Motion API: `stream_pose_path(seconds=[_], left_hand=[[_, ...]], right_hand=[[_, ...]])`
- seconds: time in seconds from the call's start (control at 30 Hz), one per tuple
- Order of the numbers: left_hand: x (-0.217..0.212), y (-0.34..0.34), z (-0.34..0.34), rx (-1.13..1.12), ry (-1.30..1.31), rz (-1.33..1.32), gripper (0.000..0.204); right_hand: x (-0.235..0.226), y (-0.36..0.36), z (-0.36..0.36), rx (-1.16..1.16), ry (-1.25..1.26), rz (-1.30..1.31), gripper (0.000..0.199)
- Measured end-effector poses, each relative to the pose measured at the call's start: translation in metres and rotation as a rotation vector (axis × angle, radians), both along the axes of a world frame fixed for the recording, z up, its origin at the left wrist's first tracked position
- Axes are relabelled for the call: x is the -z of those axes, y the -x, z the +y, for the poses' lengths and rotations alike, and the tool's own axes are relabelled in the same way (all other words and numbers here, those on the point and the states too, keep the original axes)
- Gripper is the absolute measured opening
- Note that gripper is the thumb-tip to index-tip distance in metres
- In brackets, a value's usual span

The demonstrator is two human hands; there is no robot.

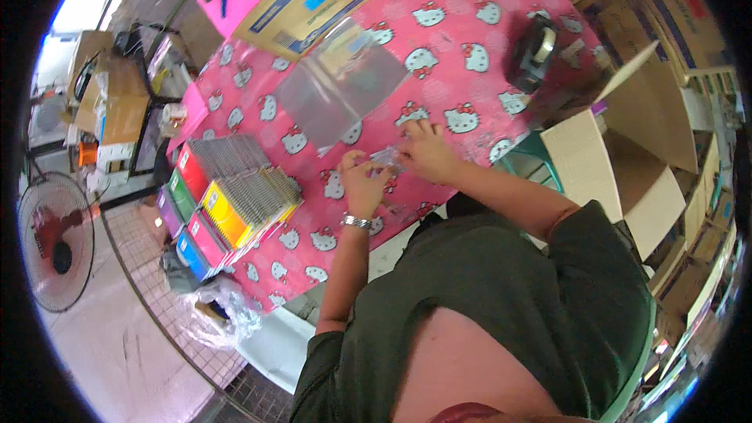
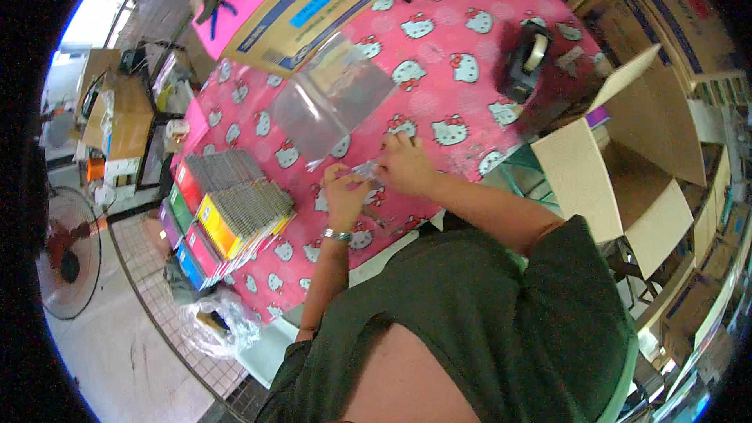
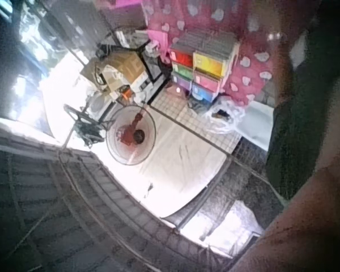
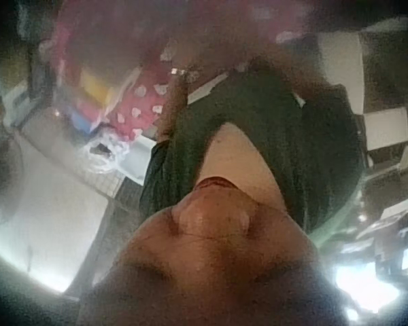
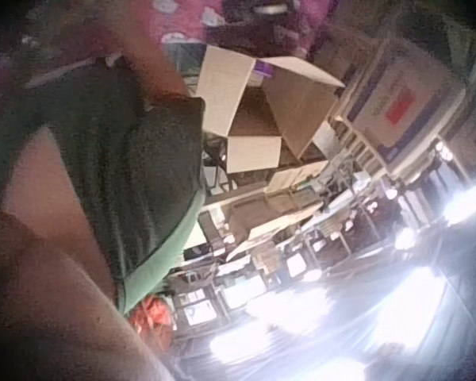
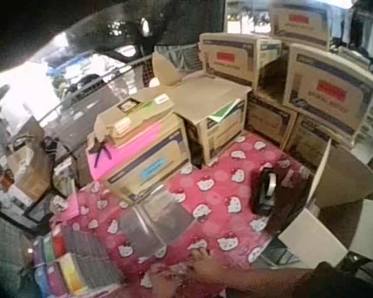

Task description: The person places small colorful spiral-bound notepads into clear plastic bags by hand and then puts the bagged pads into a cardboard box.

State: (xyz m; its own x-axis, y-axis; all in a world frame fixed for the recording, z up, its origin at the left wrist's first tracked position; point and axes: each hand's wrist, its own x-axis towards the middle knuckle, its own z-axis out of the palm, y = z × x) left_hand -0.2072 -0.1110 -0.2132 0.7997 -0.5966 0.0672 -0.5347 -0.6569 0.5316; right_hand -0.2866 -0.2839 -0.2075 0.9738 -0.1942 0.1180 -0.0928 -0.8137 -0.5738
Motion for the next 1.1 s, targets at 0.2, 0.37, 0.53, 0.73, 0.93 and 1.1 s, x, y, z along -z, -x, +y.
stream_pose_path(seconds=[0.2,0.37,0.53,0.73,0.93,1.1], left_hand=[[-0.009,-0.015,-0.011,0.048,-0.212,0.211,0.027],[-0.016,-0.036,-0.015,0.344,-0.117,0.175,0.04],[0.005,-0.046,-0.005,0.375,0.052,0.433,0.037],[0.002,-0.04,-0.001,0.305,0.091,0.735,0.034],[0.018,-0.036,0.002,0.288,0.166,0.739,0.034],[0.005,-0.037,0.001,0.229,-0.112,0.728,0.043]], right_hand=[[0.04,0.027,-0.176,0.875,-0.231,-0.541,0.017],[0.095,0.087,-0.26,1.229,-1.042,-0.252,0.02],[0.079,0.076,-0.245,1.236,-1.358,-0.468,0.012],[0.104,0.099,-0.187,0.983,-1.579,-0.618,0.006],[0.093,0.008,-0.138,0.557,-1.743,0.08,0.007],[0.001,-0.098,-0.054,-0.765,-0.371,0.591,0.042]])
